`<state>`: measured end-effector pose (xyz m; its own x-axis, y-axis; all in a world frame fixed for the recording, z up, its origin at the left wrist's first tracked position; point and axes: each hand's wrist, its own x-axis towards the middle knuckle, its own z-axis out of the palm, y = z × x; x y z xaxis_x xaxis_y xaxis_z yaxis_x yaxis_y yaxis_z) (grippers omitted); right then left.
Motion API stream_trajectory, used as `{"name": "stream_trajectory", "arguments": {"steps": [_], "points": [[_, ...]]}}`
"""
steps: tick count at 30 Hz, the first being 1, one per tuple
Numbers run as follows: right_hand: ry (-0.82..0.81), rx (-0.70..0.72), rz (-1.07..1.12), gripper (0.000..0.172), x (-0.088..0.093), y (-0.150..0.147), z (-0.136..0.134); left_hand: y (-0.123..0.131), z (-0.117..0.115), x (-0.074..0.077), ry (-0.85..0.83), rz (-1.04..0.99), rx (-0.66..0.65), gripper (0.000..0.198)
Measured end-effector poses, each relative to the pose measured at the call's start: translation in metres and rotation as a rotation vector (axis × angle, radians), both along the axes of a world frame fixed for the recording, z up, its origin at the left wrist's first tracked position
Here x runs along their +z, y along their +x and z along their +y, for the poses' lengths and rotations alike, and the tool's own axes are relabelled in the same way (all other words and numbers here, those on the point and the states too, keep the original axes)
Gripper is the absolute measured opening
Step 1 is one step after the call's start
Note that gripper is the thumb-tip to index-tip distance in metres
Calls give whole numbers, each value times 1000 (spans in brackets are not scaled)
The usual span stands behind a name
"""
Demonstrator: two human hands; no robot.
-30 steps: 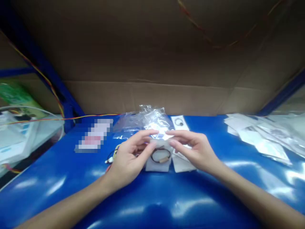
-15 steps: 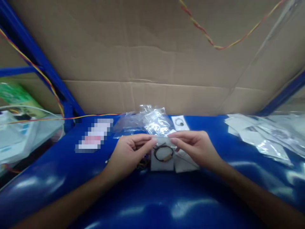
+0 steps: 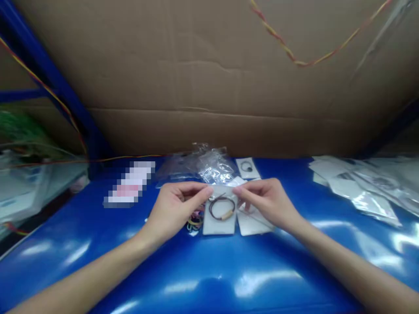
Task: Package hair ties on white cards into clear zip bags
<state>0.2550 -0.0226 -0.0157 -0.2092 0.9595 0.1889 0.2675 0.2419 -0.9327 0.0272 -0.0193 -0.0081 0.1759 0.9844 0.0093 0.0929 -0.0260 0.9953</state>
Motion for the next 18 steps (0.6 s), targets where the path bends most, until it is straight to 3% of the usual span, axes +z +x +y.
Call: {"name": "stream_trajectory", "arguments": {"steps": [7, 10, 15, 18], "points": [[92, -1, -11, 33, 2, -1, 0, -3, 3, 1, 169, 49, -5, 24], [77, -10, 22, 34, 2, -4, -1, -2, 2, 2, 96, 0, -59, 25], [-138, -9, 106, 32, -2, -8, 0, 0, -1, 2, -44, -69, -108, 32], [-160, 37, 143, 29, -2, -7, 0, 1, -2, 1, -75, -77, -109, 34]]}}
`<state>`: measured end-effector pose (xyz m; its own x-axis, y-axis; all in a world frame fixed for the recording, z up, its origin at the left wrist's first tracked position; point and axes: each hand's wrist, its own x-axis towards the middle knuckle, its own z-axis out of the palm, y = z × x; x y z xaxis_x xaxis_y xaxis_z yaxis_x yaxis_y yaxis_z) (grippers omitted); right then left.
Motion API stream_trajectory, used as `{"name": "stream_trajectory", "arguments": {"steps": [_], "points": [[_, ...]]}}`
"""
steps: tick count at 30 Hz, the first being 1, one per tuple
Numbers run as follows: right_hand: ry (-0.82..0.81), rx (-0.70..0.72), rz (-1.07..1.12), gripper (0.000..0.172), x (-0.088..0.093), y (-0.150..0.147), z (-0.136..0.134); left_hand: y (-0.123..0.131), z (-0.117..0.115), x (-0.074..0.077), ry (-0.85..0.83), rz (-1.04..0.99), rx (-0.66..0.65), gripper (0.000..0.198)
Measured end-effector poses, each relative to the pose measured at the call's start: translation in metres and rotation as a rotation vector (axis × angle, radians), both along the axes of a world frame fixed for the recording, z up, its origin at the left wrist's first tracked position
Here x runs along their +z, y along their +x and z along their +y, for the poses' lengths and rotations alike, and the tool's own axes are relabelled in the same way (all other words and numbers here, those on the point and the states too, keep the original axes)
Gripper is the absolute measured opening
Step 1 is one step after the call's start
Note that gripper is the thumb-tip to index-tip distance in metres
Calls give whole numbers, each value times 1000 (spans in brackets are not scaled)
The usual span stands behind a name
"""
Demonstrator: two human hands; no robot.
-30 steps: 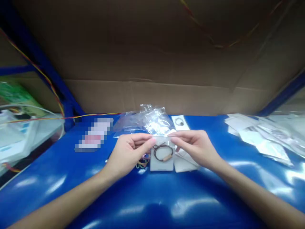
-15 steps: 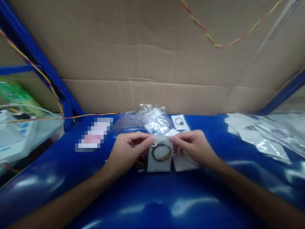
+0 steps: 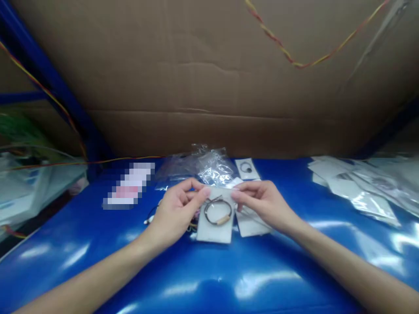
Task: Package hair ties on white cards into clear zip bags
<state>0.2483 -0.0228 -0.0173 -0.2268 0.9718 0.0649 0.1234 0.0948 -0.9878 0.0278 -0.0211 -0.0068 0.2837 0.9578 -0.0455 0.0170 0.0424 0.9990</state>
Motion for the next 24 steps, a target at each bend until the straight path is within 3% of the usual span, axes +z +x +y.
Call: {"name": "stream_trajectory", "arguments": {"steps": [11, 16, 24], "points": [[126, 99, -141, 35, 4, 0, -3, -1, 0, -7, -8, -47, 22, 37], [169, 156, -221, 23, 7, 0, -6, -1, 2, -10, 49, -96, 106, 40], [-44, 163, -44, 28, 3, 4, -1, 2, -2, -8, 117, -103, 162, 30]]}}
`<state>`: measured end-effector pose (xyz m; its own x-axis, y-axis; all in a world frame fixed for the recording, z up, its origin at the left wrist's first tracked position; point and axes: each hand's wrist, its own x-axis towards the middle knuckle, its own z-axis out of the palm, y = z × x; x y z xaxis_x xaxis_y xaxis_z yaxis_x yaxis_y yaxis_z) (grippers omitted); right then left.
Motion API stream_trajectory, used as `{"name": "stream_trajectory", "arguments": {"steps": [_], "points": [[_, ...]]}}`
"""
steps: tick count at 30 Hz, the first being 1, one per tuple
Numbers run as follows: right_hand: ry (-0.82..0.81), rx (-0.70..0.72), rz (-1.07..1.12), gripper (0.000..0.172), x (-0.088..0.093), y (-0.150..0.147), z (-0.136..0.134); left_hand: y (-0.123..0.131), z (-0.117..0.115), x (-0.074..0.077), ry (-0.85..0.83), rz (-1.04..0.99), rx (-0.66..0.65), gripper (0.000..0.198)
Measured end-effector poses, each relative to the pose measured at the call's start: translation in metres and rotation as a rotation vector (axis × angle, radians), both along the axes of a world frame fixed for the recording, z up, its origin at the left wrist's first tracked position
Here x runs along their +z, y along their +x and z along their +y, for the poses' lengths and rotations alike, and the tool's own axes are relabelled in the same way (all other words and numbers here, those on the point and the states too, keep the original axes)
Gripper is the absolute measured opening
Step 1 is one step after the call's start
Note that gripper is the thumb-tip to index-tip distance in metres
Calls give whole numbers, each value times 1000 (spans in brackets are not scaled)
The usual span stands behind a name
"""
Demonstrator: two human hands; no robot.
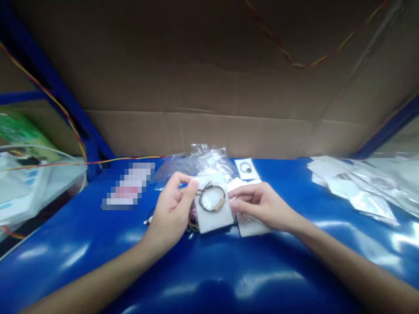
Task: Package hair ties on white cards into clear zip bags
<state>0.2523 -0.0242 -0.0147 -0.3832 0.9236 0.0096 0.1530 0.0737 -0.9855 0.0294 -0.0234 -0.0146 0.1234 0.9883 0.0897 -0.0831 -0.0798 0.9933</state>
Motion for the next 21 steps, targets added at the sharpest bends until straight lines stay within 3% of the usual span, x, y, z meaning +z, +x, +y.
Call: {"name": "stream_trajectory", "arguments": {"steps": [5, 7, 12, 16, 19, 21], "points": [[-31, 75, -12, 26, 1, -1, -2, -1, 0, 0, 23, 20, 12, 29], [-4, 37, -26, 29, 1, 2, 2, -1, 1, -1, 5, 34, -28, 35], [214, -368, -25, 45, -1, 30, 30, -2, 1, -4, 51, 54, -122, 53], [312, -598, -244, 57, -8, 61, 54, -4, -6, -2, 276, 394, -155, 40], [332, -617, -355, 53, -19, 76, 66, -5, -10, -1, 473, 649, -168, 30], [345, -610, -443, 45, -26, 80, 72, -4, -10, -2, 586, 707, -186, 25]]}}
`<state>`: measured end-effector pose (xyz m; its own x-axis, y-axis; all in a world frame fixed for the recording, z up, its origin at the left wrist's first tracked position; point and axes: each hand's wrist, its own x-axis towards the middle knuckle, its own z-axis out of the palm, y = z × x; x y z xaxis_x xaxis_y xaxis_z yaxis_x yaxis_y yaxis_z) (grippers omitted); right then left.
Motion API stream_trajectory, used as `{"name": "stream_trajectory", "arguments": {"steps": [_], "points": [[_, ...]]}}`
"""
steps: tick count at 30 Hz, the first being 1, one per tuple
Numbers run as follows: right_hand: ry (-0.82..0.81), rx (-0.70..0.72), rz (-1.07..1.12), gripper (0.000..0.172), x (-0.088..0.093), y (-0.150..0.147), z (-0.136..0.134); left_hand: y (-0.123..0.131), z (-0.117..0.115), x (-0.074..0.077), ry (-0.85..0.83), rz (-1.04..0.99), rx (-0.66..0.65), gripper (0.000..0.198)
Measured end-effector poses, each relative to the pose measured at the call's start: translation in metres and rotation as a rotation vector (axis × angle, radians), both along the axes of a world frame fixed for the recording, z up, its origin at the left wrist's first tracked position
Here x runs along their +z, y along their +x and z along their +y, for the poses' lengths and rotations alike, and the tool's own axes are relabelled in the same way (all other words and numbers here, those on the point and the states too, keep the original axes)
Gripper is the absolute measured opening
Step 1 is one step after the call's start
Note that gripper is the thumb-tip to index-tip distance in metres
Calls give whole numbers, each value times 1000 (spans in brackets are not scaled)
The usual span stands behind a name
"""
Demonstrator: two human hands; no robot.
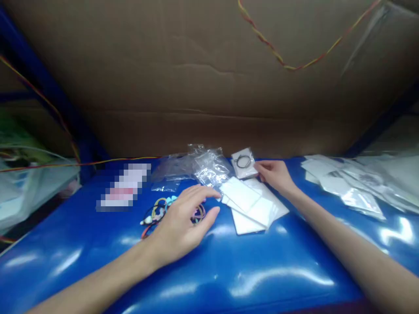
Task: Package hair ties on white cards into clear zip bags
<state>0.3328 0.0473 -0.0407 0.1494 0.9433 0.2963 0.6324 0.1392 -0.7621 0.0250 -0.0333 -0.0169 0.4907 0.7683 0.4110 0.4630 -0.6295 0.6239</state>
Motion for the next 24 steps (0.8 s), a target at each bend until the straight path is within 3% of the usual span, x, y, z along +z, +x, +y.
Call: {"name": "stream_trajectory", "arguments": {"steps": [5, 10, 13, 18, 24], "points": [[8, -76, -214, 32, -7, 4, 9, -1, 6, -6, 127, 43, -52, 19], [56, -119, -339, 35, 6, 0, -1, -8, 13, -9, 191, 91, -51, 18], [71, 24, -368, 35, 18, -12, -16, -11, 18, -10, 211, 134, -46, 18], [171, 432, -440, 28, 27, -40, -39, -12, 23, -13, 253, 239, 3, 19], [110, 593, -539, 39, 15, -54, -48, -10, 25, -16, 242, 296, 31, 24]]}}
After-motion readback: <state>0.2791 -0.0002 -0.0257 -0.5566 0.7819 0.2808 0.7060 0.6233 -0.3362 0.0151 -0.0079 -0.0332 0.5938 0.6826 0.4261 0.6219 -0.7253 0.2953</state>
